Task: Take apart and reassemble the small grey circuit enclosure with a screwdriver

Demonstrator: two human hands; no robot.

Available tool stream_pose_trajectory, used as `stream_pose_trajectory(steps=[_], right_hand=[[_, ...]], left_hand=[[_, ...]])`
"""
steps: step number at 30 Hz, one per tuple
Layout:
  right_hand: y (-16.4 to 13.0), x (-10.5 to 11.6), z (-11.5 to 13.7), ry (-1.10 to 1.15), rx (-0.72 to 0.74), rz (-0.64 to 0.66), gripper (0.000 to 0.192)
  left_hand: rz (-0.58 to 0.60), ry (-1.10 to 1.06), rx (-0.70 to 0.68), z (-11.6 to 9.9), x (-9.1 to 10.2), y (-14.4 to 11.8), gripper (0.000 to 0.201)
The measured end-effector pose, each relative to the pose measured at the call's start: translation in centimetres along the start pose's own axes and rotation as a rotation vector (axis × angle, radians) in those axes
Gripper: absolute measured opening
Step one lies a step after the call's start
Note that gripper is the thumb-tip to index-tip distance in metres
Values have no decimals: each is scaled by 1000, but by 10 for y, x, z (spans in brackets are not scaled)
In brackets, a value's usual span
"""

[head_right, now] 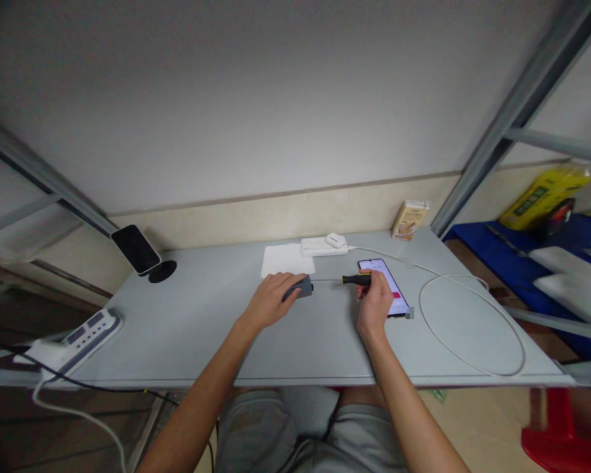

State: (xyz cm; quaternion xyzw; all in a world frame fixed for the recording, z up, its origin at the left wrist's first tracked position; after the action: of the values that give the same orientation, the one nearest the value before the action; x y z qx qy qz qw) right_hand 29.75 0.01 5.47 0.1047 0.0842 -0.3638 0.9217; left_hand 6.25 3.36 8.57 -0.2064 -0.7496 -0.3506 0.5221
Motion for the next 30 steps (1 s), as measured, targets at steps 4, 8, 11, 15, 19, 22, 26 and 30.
stream_pose_trajectory(steps=[4,8,11,15,19,22,26,30], right_hand=[[-2,-3,2,12,23,42,35],[-3,-8,1,-7,29,110,34],[-3,-7,-1,1,30,103,34],[0,-3,-4,62,-15,36,35],[1,1,-6,78,-78,-31,35],[2,1,-7,48,-102,-38,36],[1,0,-13,-60,-154,13,47],[-6,-14,-12,-216,-154,238,57]], left_hand=[[-20,-40,-6,2,2,-2,38],[-4,-21,9,1,3,-1,38],[21,3,13,3,1,-1,41],[0,-135,1,13,-2,1,40],[-65,-416,103,38,-2,10,38],[-76,-623,218,58,-7,20,35],[-61,-887,382,81,-17,25,36],[-54,-1081,588,98,-26,7,43]])
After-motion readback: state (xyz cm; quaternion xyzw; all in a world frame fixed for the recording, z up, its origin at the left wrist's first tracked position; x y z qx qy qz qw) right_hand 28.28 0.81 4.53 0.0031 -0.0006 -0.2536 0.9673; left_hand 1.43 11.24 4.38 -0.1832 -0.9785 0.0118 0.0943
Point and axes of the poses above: each hand's wrist, its own y-axis towards the middle knuckle, its own x-axis out of the back of the hand, z = x × y, the point moved 6 cm from there along y, towards the middle knuckle, and after that the axes turned 3 degrees about z, right-handed, at the moved point
